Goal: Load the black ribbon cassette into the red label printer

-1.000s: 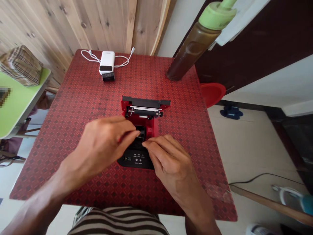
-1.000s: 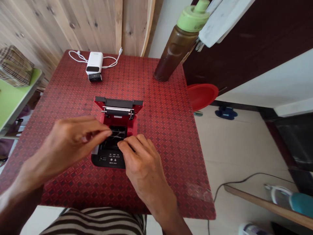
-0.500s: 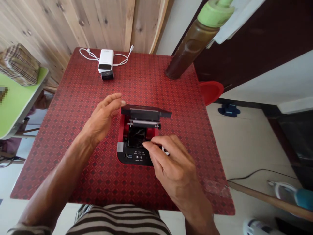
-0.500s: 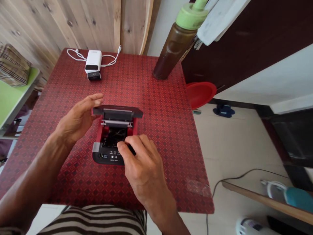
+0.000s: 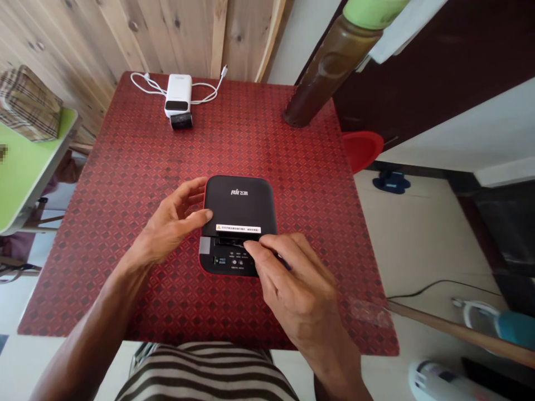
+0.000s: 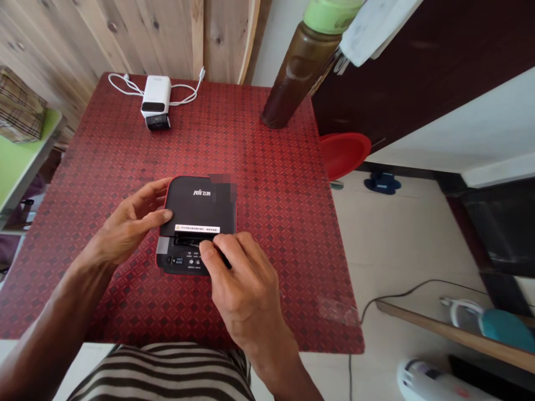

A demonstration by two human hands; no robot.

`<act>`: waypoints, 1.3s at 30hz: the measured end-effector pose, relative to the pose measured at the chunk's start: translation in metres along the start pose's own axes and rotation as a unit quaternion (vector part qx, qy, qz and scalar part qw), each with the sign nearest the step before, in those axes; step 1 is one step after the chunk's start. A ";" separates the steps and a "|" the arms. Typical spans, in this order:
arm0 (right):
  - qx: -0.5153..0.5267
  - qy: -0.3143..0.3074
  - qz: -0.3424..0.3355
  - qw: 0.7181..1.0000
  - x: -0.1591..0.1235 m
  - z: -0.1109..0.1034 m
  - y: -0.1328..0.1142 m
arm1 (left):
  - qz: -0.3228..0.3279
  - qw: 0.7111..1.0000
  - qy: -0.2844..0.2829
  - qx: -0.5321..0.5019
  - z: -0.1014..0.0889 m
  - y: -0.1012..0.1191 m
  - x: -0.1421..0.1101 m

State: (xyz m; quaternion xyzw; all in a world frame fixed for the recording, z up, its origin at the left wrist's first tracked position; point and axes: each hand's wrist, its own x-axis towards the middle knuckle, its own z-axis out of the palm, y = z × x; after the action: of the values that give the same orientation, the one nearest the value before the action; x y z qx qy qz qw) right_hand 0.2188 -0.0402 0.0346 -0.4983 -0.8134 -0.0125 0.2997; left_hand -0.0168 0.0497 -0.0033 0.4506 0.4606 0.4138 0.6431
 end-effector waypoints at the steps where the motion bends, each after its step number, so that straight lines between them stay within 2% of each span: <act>1: 0.004 0.000 0.000 1.000 0.000 0.000 0.000 | 0.004 1.000 -0.002 0.001 0.000 -0.001 0.000; 5: 0.036 0.008 0.015 0.999 0.001 -0.003 0.004 | 0.020 1.000 -0.007 -0.007 -0.001 -0.006 -0.002; 12: 0.005 0.003 0.029 1.000 -0.004 -0.008 0.020 | 0.036 0.999 -0.015 -0.013 -0.003 -0.012 -0.002; 21: -0.023 0.005 0.029 0.999 -0.010 -0.002 0.019 | 0.067 0.997 -0.029 0.032 -0.006 -0.017 -0.002; 26: 0.026 0.019 0.049 0.998 -0.016 0.003 0.019 | 0.063 0.998 -0.006 0.028 -0.003 -0.019 -0.005; 29: 0.065 0.060 0.079 0.993 -0.021 0.005 0.016 | 0.058 0.998 0.011 0.002 0.001 -0.020 -0.014; 33: 0.045 0.124 0.146 0.980 -0.033 0.006 0.011 | 0.043 0.998 0.007 -0.039 0.005 -0.023 -0.037; 35: 0.035 0.116 0.166 0.979 -0.039 0.008 0.009 | 0.035 0.998 0.004 -0.045 0.007 -0.027 -0.048; 39: 0.020 0.084 0.156 0.984 -0.044 0.011 0.006 | 0.037 0.999 0.036 -0.004 0.013 -0.031 -0.064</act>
State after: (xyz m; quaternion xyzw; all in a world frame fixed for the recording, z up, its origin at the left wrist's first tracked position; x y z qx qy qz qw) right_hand 0.2332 -0.0692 0.0020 -0.6101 -0.6975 0.0090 0.3757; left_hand -0.0155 -0.0208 -0.0166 0.4494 0.4647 0.4553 0.6122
